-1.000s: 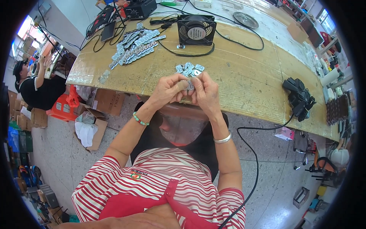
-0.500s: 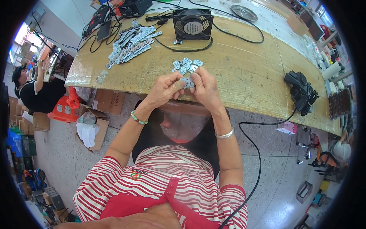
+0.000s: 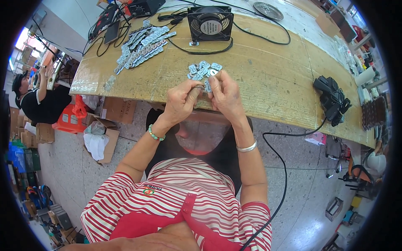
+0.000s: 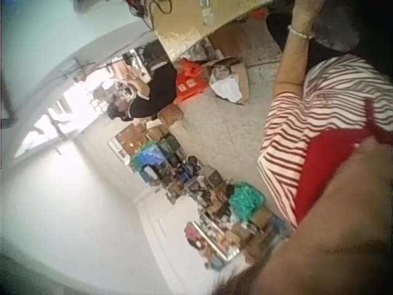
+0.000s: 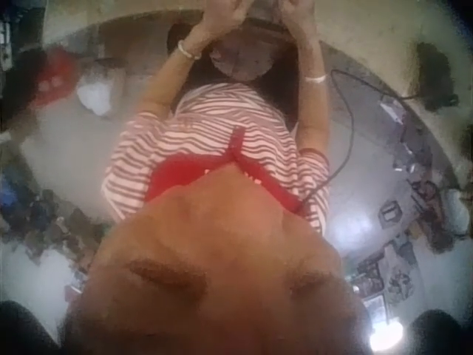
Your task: The person assembles small electronic components and metal parts onto circuit boards by hand at a factory workbench.
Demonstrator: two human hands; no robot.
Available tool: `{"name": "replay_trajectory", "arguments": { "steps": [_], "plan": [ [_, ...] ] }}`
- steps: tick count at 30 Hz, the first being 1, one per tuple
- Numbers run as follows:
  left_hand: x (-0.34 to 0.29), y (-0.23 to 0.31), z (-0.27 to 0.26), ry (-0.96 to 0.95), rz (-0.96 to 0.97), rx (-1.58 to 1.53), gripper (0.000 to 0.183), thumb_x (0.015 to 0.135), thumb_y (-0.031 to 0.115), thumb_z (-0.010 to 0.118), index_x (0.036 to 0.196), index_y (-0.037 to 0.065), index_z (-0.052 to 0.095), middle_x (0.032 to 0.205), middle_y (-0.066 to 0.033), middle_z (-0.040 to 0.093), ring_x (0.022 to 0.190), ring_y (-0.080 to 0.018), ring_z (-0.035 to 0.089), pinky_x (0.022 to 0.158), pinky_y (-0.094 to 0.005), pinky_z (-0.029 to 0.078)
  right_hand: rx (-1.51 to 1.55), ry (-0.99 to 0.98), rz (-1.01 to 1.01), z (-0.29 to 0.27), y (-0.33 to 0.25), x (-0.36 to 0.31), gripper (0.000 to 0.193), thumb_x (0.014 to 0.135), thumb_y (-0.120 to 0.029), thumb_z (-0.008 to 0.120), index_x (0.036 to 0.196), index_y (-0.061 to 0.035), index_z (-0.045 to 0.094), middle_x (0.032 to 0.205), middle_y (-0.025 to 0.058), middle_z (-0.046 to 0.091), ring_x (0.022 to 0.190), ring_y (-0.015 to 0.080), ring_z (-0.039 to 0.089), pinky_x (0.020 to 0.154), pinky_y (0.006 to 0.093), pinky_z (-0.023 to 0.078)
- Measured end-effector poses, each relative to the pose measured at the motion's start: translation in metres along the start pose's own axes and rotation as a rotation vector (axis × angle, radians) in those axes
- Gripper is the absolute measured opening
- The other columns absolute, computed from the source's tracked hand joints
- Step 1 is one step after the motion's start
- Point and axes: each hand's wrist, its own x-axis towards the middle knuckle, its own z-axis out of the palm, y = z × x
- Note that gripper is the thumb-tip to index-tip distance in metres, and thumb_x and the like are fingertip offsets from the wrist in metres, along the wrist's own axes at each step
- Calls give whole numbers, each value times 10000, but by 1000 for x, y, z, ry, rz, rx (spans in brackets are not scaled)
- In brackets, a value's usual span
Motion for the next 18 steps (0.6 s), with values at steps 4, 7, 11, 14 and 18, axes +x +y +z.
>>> {"name": "replay_trajectory", "arguments": {
  "steps": [4, 7, 11, 14, 18],
  "plan": [
    [-1, -1, 1, 19, 36, 33, 107, 914, 16, 592, 1007, 23, 644, 720, -75, 631, 528, -143, 602, 491, -285, 462, -34, 1, -12, -1, 3, 1, 213, 1018, -207, 521, 904, -29, 501, 605, 8, 523, 411, 58, 469, 359, 228, 369],
    [-1, -1, 2, 40, 60, 47, 108, 914, 15, 595, 1010, 25, 645, 724, -73, 630, 527, -139, 602, 488, -285, 463, -75, -20, -31, -3, 4, 2, 209, 1022, -199, 507, 900, -30, 502, 602, 12, 523, 406, 66, 476, 358, 235, 377],
    [-2, -5, 3, 60, -5, 21, 97, 923, 34, 606, 1012, 24, 644, 730, -61, 634, 520, -115, 591, 479, -266, 456, -137, -49, -46, -2, 0, 2, 214, 1026, -194, 495, 889, -29, 502, 596, 17, 523, 398, 77, 483, 354, 242, 384],
    [-2, -6, 4, 58, -39, -29, 95, 932, 52, 609, 1017, 22, 641, 729, -44, 634, 520, -95, 582, 475, -250, 453, -122, -50, -35, -2, 0, 1, 214, 1026, -188, 490, 884, -28, 503, 591, 22, 523, 396, 85, 491, 351, 247, 386],
    [-2, -3, -2, 24, -180, -113, 100, 933, 52, 609, 1023, 22, 640, 736, -36, 635, 524, -93, 583, 478, -244, 457, -76, -31, -12, -2, 2, 2, 209, 1016, -184, 510, 886, -20, 506, 589, 26, 525, 392, 85, 485, 348, 246, 383]
  ]
}}
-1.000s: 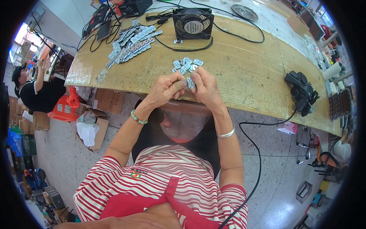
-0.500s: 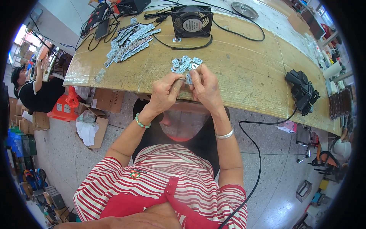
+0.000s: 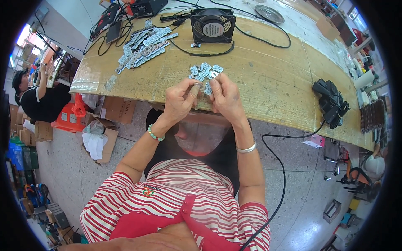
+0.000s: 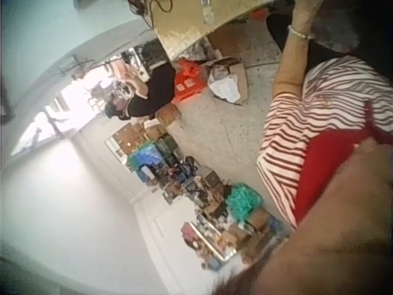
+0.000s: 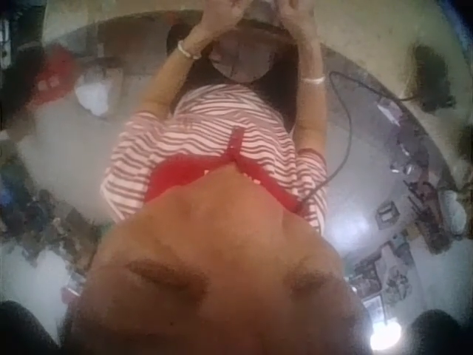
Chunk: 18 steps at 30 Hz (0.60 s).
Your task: The person assembles small electronic components and metal parts onto circuit boards by hand at a factory workbench.
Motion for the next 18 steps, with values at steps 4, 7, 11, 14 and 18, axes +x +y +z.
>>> {"name": "replay_trajectory", "arguments": {
  "steps": [4, 7, 11, 14, 18],
  "plan": [
    [1, -4, 0, -5, 125, 79, 96, 939, 49, 599, 1020, 10, 633, 718, -38, 629, 530, -83, 581, 482, -233, 458, -25, 9, 4, 2, 0, 1, 208, 1007, -176, 524, 881, -12, 506, 589, 26, 525, 388, 83, 474, 345, 241, 377],
    [3, -2, 0, -1, 238, 132, 94, 945, 47, 588, 1016, 1, 630, 740, -39, 639, 541, -72, 582, 484, -228, 458, -41, 49, 13, 5, -1, 1, 203, 1005, -169, 526, 881, -10, 505, 590, 26, 527, 389, 82, 474, 343, 238, 374],
    [1, -2, -4, -62, -20, -57, 99, 954, 59, 584, 1013, -5, 632, 847, -40, 663, 564, -77, 594, 501, -237, 478, -26, 55, 5, 5, -1, 2, 209, 1001, -172, 539, 874, -9, 507, 590, 27, 533, 390, 82, 480, 339, 240, 369],
    [7, 6, -13, -144, -304, -421, 120, 960, 105, 594, 978, -9, 627, 794, -22, 625, 601, -69, 593, 514, -221, 462, -43, 68, 57, 6, -5, 3, 223, 995, -173, 553, 852, -8, 509, 579, 26, 538, 391, 82, 485, 335, 244, 363],
    [15, 5, -9, -210, -188, -442, 151, 978, 139, 584, 969, -3, 635, 768, -13, 622, 578, -65, 582, 510, -197, 462, -83, 88, 58, 9, -6, 3, 248, 995, -187, 557, 828, -10, 513, 560, 23, 541, 388, 78, 480, 329, 243, 349]
  ]
}}
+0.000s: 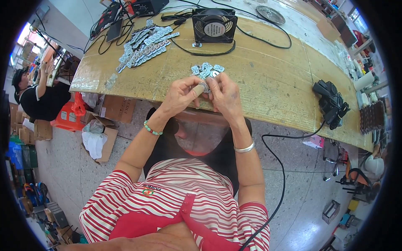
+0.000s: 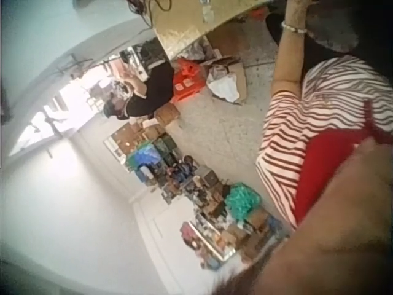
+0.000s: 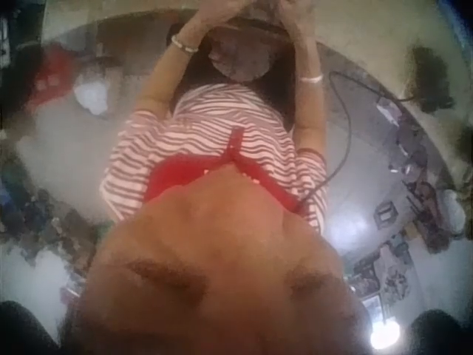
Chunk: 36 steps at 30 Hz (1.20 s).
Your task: The person assembles small electronic components and metal parts onto circuit boards by hand at a factory workbench.
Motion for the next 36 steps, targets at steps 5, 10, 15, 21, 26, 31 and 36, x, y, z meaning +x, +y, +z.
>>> {"name": "replay_trajectory", "arguments": {
  "steps": [5, 10, 15, 21, 26, 31, 36],
  "plan": [
    [-4, -2, -3, 18, -71, -41, 164, 979, 137, 586, 971, -19, 635, 730, -24, 622, 565, -65, 584, 482, -212, 456, 14, 104, -24, 1, 3, -2, 257, 1007, -210, 543, 840, -16, 519, 561, 17, 535, 380, 66, 450, 324, 237, 321],
    [-1, 12, 6, 121, -164, 129, 137, 967, 103, 590, 977, -22, 647, 733, -49, 626, 540, -65, 578, 466, -227, 452, 164, 108, -39, -3, 8, -2, 254, 1025, -228, 518, 873, -25, 522, 603, 19, 546, 385, 51, 432, 332, 225, 312],
    [0, -5, 11, 208, 14, 222, 138, 966, 69, 583, 1015, -28, 667, 809, -44, 630, 543, -48, 556, 480, -202, 431, 164, 100, -31, 1, 5, -1, 254, 1026, -217, 514, 869, -19, 520, 596, 21, 550, 390, 51, 437, 337, 221, 315],
    [2, -11, 2, 111, 166, 349, 125, 956, 48, 588, 992, -47, 661, 808, -4, 547, 544, -44, 509, 456, -214, 376, 72, 82, -94, 3, 4, -1, 229, 1019, -192, 526, 864, -24, 524, 570, 12, 547, 403, 49, 444, 358, 226, 324],
    [3, -2, 0, 64, -79, 92, 129, 932, 67, 607, 945, -48, 662, 786, -35, 550, 516, -72, 520, 467, -255, 396, 0, 100, -125, 4, 5, -2, 215, 1003, -187, 558, 854, -33, 537, 552, 1, 549, 426, 49, 457, 392, 235, 345],
    [2, -3, -2, 29, -26, 192, 153, 948, 89, 601, 933, -49, 667, 740, -21, 546, 516, -61, 517, 452, -235, 383, -97, 95, -215, 7, 7, -1, 230, 1017, -196, 539, 853, -37, 516, 567, -1, 537, 422, 35, 419, 384, 219, 306],
    [1, 0, 0, 29, 9, 204, 164, 962, 97, 596, 936, -43, 677, 684, -14, 566, 503, -52, 522, 435, -214, 376, -202, 144, -305, 10, 4, 0, 234, 991, -176, 572, 812, -35, 522, 540, 18, 539, 464, 71, 497, 431, 254, 365]
  ]
}}
